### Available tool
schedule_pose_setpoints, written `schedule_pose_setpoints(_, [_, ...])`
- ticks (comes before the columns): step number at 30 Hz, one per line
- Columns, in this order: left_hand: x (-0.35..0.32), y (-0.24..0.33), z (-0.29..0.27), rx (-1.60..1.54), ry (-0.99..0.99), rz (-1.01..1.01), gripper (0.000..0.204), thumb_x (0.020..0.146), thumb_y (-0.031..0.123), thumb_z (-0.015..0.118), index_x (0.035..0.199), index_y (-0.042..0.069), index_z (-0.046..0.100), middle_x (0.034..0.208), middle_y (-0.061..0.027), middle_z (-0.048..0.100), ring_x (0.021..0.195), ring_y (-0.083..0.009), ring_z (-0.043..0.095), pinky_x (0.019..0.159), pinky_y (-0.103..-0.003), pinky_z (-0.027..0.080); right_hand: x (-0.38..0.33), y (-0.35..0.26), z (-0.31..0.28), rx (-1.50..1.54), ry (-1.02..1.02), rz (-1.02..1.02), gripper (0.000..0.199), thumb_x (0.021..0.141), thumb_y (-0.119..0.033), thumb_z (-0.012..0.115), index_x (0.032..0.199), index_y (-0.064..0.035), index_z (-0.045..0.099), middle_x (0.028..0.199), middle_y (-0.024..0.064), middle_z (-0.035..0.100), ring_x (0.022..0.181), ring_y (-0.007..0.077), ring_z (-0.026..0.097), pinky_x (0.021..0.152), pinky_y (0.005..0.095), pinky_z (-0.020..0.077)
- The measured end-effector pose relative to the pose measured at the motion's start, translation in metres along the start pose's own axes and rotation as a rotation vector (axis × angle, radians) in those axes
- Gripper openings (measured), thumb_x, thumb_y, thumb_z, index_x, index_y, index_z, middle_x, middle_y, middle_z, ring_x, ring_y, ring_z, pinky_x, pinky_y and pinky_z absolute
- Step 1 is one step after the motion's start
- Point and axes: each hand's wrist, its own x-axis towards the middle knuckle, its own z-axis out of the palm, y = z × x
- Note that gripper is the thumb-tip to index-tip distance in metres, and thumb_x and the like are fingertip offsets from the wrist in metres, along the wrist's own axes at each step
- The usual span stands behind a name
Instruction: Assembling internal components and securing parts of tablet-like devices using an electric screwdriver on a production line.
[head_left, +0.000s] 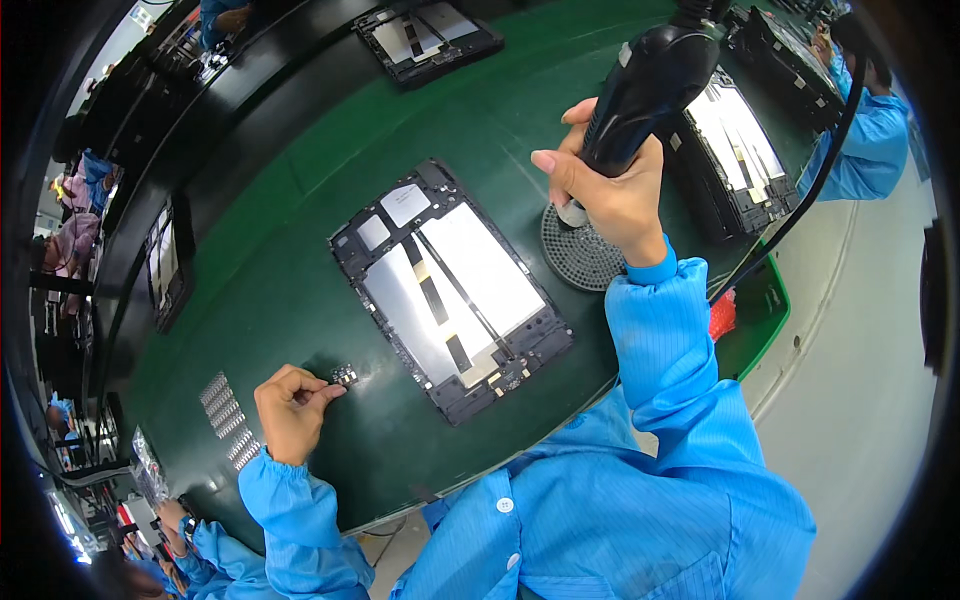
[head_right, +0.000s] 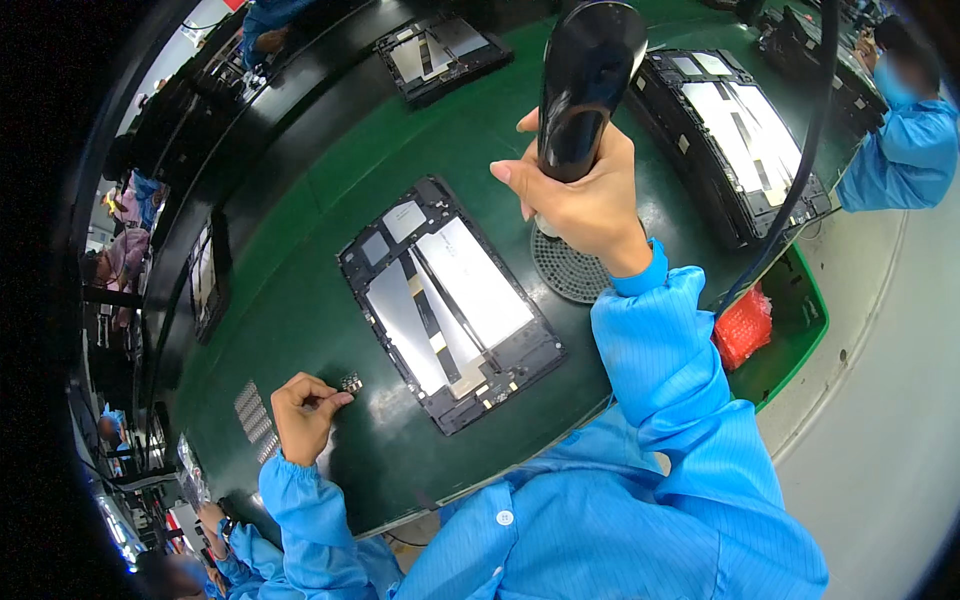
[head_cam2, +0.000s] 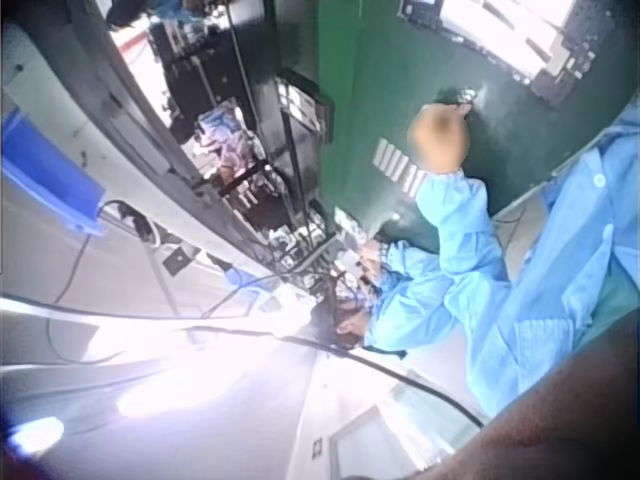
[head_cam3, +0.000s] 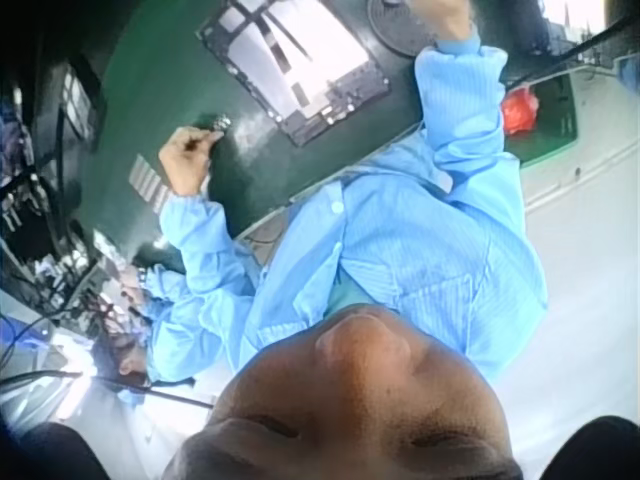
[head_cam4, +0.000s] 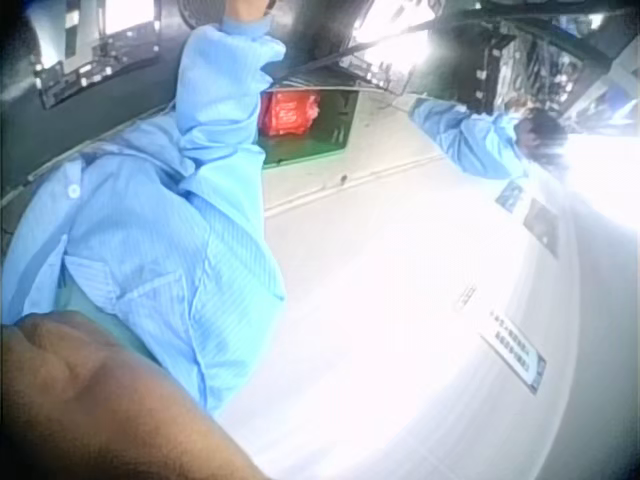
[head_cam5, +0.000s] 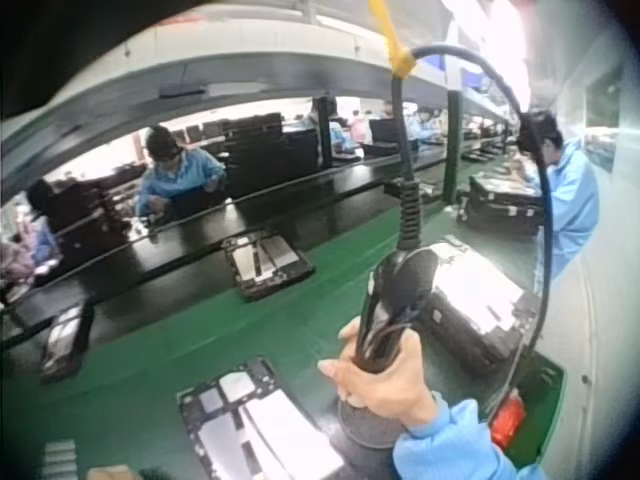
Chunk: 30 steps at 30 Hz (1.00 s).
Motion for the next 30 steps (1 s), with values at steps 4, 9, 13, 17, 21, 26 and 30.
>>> schedule_pose_setpoints(4, [0.001,-0.014,0.000,-0.080,-0.039,-0.051,0.018,0.062,-0.005,0.078,0.066,-0.003,0.061,0.067,-0.0037,0.059,0.056,-0.0084,0.050,0.049,-0.021,0.039,-0.001,0.000,0.001,0.007,-0.004,0.052,0.032,0.072,0.000,0.075,0.096,0.0010,0.053,0.060,0.0039,0.059,0.048,0.0094,0.055,0.044,0.0222,0.0419])
schedule_pose_setpoints(9, [0.004,-0.027,-0.002,-0.516,-0.029,-0.160,0.015,0.069,-0.004,0.075,0.070,-0.003,0.060,0.070,-0.0027,0.061,0.062,-0.0086,0.054,0.058,-0.023,0.046,-0.005,0.003,-0.002,-0.009,-0.011,0.040,0.033,0.072,0.000,0.075,0.096,0.0002,0.053,0.060,0.0033,0.058,0.048,0.0090,0.054,0.044,0.0223,0.0419])
schedule_pose_setpoints(13, [-0.010,-0.004,0.005,-0.323,0.204,-0.117,0.013,0.070,-0.004,0.073,0.069,-0.001,0.061,0.069,-0.0049,0.063,0.062,-0.0114,0.058,0.062,-0.024,0.048,-0.004,0.002,0.004,0.009,-0.017,0.047,0.033,0.072,0.000,0.075,0.097,-0.0003,0.053,0.060,0.0023,0.058,0.048,0.0086,0.054,0.044,0.0220,0.0418])
schedule_pose_setpoints(17, [-0.023,0.028,0.028,-0.120,0.181,0.100,0.009,0.069,0.000,0.074,0.074,0.002,0.066,0.069,-0.0095,0.066,0.062,-0.0164,0.063,0.057,-0.026,0.050,-0.003,-0.012,0.012,-0.102,0.030,0.040,0.033,0.073,0.000,0.074,0.099,-0.0001,0.054,0.062,0.0019,0.058,0.049,0.0088,0.054,0.044,0.0217,0.0413])
schedule_pose_setpoints(21, [-0.010,0.042,0.063,-0.288,0.102,0.164,0.009,0.071,0.001,0.071,0.079,0.001,0.067,0.075,-0.0127,0.065,0.065,-0.0261,0.064,0.057,-0.031,0.050,0.001,-0.035,0.033,0.049,0.013,-0.141,0.033,0.074,0.006,0.068,0.102,0.0016,0.051,0.060,0.0045,0.057,0.047,0.0105,0.054,0.044,0.0223,0.0416])
schedule_pose_setpoints(26, [-0.007,0.041,0.070,-0.330,0.113,0.260,0.012,0.070,-0.001,0.071,0.081,0.000,0.068,0.076,-0.0129,0.066,0.066,-0.0249,0.064,0.056,-0.031,0.049,-0.001,-0.039,0.117,0.225,-0.292,-0.116,0.035,0.074,0.004,0.070,0.103,0.0028,0.052,0.059,0.0033,0.058,0.048,0.0102,0.055,0.045,0.0221,0.0420])
schedule_pose_setpoints(30, [-0.001,0.017,0.067,-0.308,0.266,0.244,0.013,0.071,-0.001,0.070,0.084,0.000,0.068,0.078,-0.0131,0.065,0.066,-0.0250,0.063,0.056,-0.031,0.049,-0.004,-0.020,0.166,0.194,-0.366,-0.008,0.030,0.073,0.003,0.071,0.097,0.0027,0.054,0.059,0.0028,0.059,0.047,0.0091,0.055,0.045,0.0215,0.0417])
